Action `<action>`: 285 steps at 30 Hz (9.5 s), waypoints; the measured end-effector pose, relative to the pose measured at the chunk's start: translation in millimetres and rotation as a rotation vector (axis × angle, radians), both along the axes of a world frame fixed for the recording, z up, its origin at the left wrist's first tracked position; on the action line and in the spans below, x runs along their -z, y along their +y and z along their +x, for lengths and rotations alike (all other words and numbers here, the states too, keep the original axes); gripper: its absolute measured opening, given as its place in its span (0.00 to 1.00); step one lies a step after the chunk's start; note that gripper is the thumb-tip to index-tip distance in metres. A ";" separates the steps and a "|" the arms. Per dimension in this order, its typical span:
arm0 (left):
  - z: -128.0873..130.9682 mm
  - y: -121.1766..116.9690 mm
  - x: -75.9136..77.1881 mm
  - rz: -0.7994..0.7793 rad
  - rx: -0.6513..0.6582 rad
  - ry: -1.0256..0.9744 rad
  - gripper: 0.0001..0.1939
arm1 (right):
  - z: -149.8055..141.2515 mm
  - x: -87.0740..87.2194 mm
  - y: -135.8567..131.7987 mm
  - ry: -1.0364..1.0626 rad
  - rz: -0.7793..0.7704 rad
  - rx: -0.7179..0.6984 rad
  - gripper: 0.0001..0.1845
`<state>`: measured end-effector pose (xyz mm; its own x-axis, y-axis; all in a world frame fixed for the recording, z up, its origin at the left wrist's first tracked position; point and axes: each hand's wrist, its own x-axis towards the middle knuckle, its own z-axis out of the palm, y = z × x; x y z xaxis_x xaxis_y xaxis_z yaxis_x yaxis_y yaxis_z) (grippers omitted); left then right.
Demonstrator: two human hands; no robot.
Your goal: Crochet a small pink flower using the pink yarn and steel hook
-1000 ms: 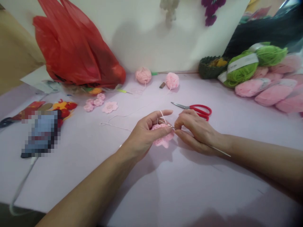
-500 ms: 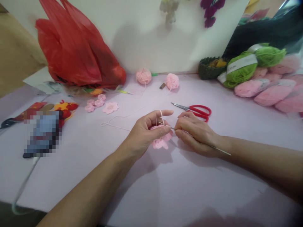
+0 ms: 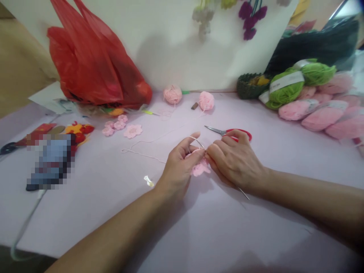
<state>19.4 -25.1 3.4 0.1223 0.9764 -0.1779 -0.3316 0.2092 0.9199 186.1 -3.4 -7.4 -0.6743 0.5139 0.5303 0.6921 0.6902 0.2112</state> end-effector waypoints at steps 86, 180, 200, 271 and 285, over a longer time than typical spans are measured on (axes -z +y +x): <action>-37.5 14.2 -19.5 -0.183 0.099 -0.127 0.28 | 17.1 -4.6 12.5 0.296 -0.292 -0.444 0.08; -36.8 17.0 -12.2 0.242 0.113 0.598 0.25 | 17.8 -6.2 16.6 0.382 -0.687 -0.408 0.16; -9.5 8.1 -3.5 -0.168 0.083 -0.112 0.32 | 6.5 2.3 6.1 0.091 -0.033 -0.102 0.12; -6.0 2.7 -10.6 -0.121 0.071 -0.048 0.39 | 2.8 2.4 6.2 0.144 0.006 -0.104 0.14; -36.6 15.0 -19.1 -0.153 0.202 -0.035 0.41 | 16.7 -1.1 17.8 0.217 -0.020 -0.371 0.07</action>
